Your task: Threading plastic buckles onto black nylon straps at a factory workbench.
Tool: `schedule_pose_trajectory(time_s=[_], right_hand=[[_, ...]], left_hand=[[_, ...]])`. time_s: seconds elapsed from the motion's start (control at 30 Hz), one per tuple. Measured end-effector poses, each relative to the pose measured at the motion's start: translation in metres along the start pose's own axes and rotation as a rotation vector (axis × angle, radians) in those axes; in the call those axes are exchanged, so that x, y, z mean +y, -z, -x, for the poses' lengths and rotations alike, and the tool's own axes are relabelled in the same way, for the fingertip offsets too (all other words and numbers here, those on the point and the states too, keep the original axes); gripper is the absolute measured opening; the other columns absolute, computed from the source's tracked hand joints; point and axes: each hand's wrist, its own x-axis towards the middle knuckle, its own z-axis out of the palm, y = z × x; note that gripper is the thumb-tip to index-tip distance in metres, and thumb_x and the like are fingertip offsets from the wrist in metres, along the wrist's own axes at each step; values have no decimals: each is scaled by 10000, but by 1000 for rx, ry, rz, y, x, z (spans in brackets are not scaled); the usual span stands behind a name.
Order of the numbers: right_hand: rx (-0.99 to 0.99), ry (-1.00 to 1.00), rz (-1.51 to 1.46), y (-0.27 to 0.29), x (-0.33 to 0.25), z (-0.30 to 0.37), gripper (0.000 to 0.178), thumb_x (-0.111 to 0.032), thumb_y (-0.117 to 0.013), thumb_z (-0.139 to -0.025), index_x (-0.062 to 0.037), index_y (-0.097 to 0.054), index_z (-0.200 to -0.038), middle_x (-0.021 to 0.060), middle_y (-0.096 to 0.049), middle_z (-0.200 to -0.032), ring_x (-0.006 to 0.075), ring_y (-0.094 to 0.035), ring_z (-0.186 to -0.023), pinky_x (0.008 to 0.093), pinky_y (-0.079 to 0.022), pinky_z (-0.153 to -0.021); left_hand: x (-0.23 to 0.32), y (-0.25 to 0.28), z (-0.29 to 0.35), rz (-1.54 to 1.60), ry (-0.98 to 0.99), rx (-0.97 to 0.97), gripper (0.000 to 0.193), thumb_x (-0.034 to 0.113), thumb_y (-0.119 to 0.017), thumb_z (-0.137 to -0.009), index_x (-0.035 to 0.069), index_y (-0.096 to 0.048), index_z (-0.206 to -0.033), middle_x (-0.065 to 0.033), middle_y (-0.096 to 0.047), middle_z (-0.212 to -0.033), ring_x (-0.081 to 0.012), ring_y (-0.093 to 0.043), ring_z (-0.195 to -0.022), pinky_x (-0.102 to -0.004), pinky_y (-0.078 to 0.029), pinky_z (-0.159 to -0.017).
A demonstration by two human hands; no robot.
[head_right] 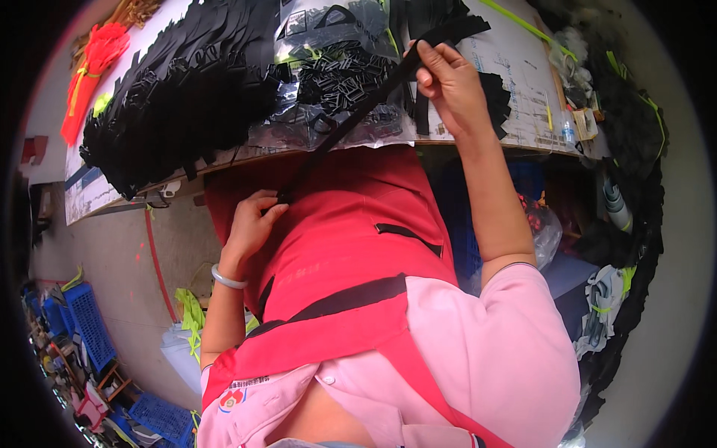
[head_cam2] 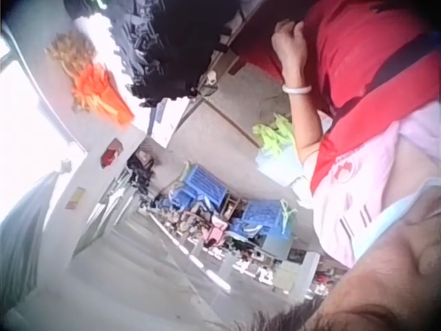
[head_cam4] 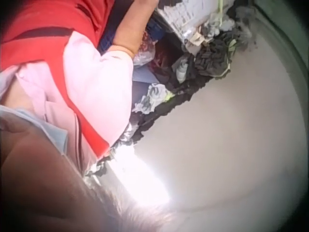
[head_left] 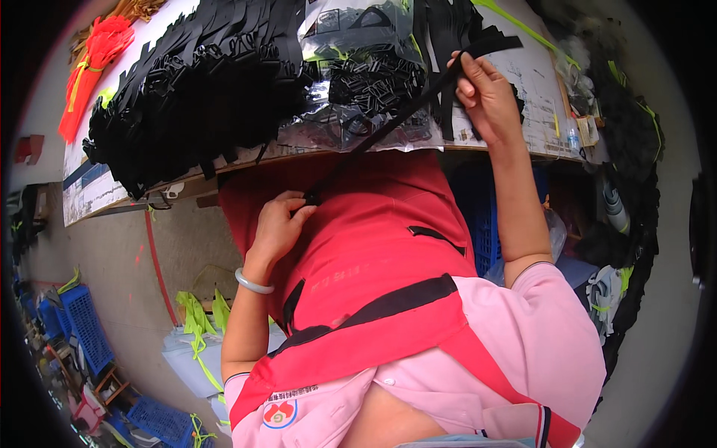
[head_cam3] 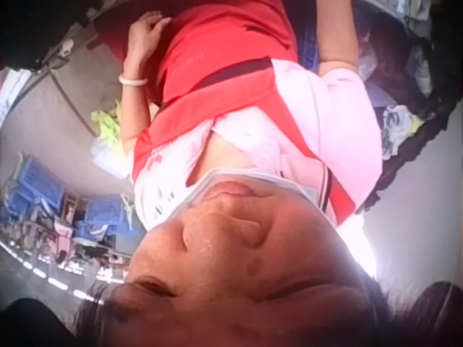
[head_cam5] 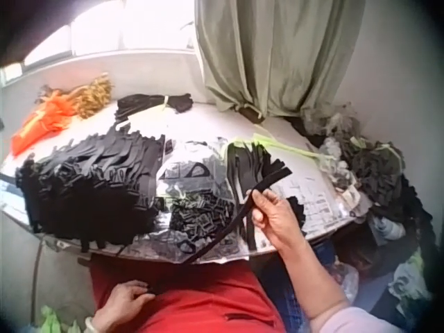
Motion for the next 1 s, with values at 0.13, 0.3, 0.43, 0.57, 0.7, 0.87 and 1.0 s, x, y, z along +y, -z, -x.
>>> schedule_pose_trajectory(time_s=[0.13,0.3,0.43,0.57,0.7,0.87,1.0], right_hand=[[-230,-160,385,-32,9,25,192,-195,-603,-948,-17,-659,-994,13,-644,-770,9,-452,-468,155,-330,-417],[-534,-511,301,-90,77,81,190,-174,-613,-931,5,-613,-995,-22,-552,-615,39,-448,-437,200,-328,-403],[-464,-579,272,-97,85,81,189,-190,-602,-940,-7,-608,-988,-16,-551,-592,35,-438,-406,197,-321,-370],[-390,-612,193,-97,87,79,185,-202,-595,-945,-21,-608,-980,-8,-564,-594,34,-442,-380,190,-320,-340],[-404,-604,122,-101,85,79,190,-208,-593,-947,-24,-607,-990,-6,-567,-601,33,-444,-378,185,-319,-340],[-458,-678,115,-100,92,84,205,-215,-583,-957,-25,-604,-1031,-1,-576,-623,35,-452,-381,183,-330,-340],[-376,-537,-19,-108,91,86,231,-217,-597,-953,-20,-604,-1074,9,-595,-675,48,-494,-418,184,-369,-366]], left_hand=[[11,8,-8,723,67,181,218,162,-613,-925,-22,-688,-1013,-80,-674,-1004,-101,-623,-788,-211,-470,-574],[41,9,-20,970,90,165,239,165,-562,-965,6,-663,-1113,-34,-682,-853,-43,-577,-632,-173,-423,-472],[37,6,-18,941,37,194,248,165,-556,-971,0,-658,-1126,-28,-677,-848,-42,-564,-589,-176,-441,-488],[38,0,-16,817,43,285,241,152,-567,-965,11,-656,-1139,-4,-665,-824,-32,-558,-603,-172,-447,-499],[42,-5,-15,769,17,386,229,138,-577,-960,14,-658,-1133,-5,-666,-820,-25,-557,-633,-169,-428,-496],[35,-3,-15,740,-11,380,222,112,-585,-948,-5,-650,-1126,-8,-664,-841,-49,-574,-690,-197,-441,-551],[33,-9,-18,528,-247,524,216,45,-603,-916,-6,-644,-1122,-41,-668,-865,-99,-595,-730,-246,-475,-641]])
